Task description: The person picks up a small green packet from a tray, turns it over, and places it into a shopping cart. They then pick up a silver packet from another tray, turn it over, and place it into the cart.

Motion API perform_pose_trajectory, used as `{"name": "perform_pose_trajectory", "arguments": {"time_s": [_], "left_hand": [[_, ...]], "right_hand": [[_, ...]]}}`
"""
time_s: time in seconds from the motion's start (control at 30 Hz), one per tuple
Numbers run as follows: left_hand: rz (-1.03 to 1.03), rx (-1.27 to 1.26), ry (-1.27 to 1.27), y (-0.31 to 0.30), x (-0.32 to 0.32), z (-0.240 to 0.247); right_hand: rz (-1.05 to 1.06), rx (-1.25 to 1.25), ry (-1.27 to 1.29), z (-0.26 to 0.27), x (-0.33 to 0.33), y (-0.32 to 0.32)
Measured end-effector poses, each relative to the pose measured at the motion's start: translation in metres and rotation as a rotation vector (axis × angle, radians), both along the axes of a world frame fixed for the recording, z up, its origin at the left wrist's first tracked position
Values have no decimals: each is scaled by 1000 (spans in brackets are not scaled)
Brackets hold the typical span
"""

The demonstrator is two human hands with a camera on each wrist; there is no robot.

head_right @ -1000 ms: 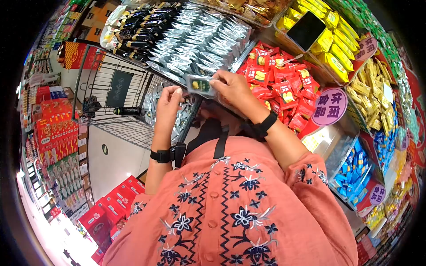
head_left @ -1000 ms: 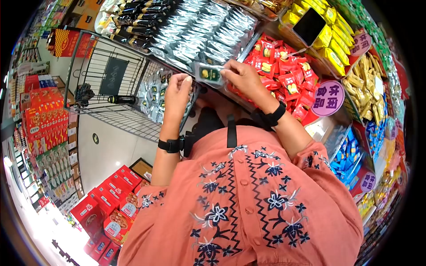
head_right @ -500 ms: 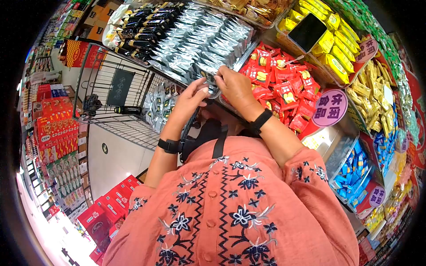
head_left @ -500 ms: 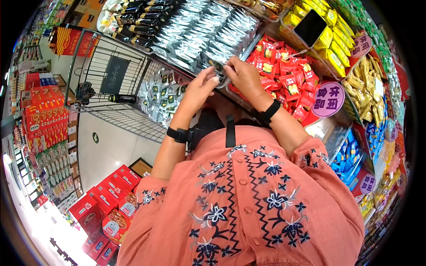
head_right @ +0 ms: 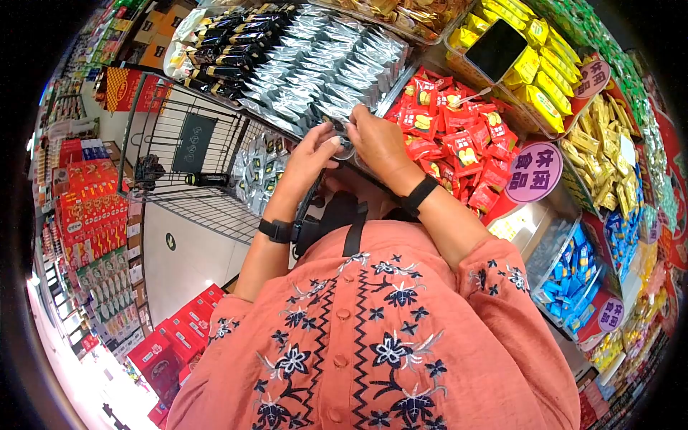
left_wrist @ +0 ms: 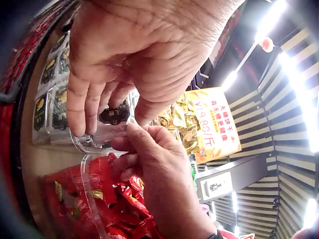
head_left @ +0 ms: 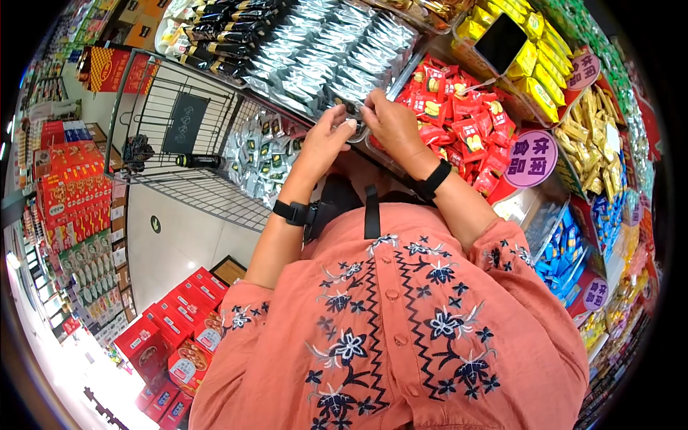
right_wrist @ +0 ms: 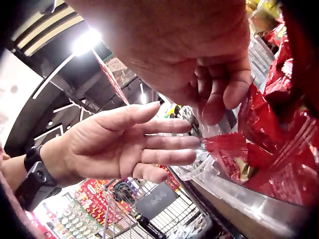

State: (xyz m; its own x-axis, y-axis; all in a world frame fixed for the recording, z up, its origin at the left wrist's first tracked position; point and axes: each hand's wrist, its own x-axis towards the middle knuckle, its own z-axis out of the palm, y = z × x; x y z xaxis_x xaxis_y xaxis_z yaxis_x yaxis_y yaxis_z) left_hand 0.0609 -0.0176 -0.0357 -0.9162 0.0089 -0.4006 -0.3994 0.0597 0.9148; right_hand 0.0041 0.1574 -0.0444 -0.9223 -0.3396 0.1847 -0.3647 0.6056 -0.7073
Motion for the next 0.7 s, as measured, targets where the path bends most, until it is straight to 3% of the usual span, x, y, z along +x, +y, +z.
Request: {"name": "perform_pose_trajectory", "arguments": {"time_s": [0.43, 0.7], "left_hand": [[-25, -4, -22, -3, 2, 4], [53, 12, -39, -35, 23, 19]], "right_hand": [[-24, -67, -93, 10, 2, 3], [59, -389, -269, 35, -1, -5]]}}
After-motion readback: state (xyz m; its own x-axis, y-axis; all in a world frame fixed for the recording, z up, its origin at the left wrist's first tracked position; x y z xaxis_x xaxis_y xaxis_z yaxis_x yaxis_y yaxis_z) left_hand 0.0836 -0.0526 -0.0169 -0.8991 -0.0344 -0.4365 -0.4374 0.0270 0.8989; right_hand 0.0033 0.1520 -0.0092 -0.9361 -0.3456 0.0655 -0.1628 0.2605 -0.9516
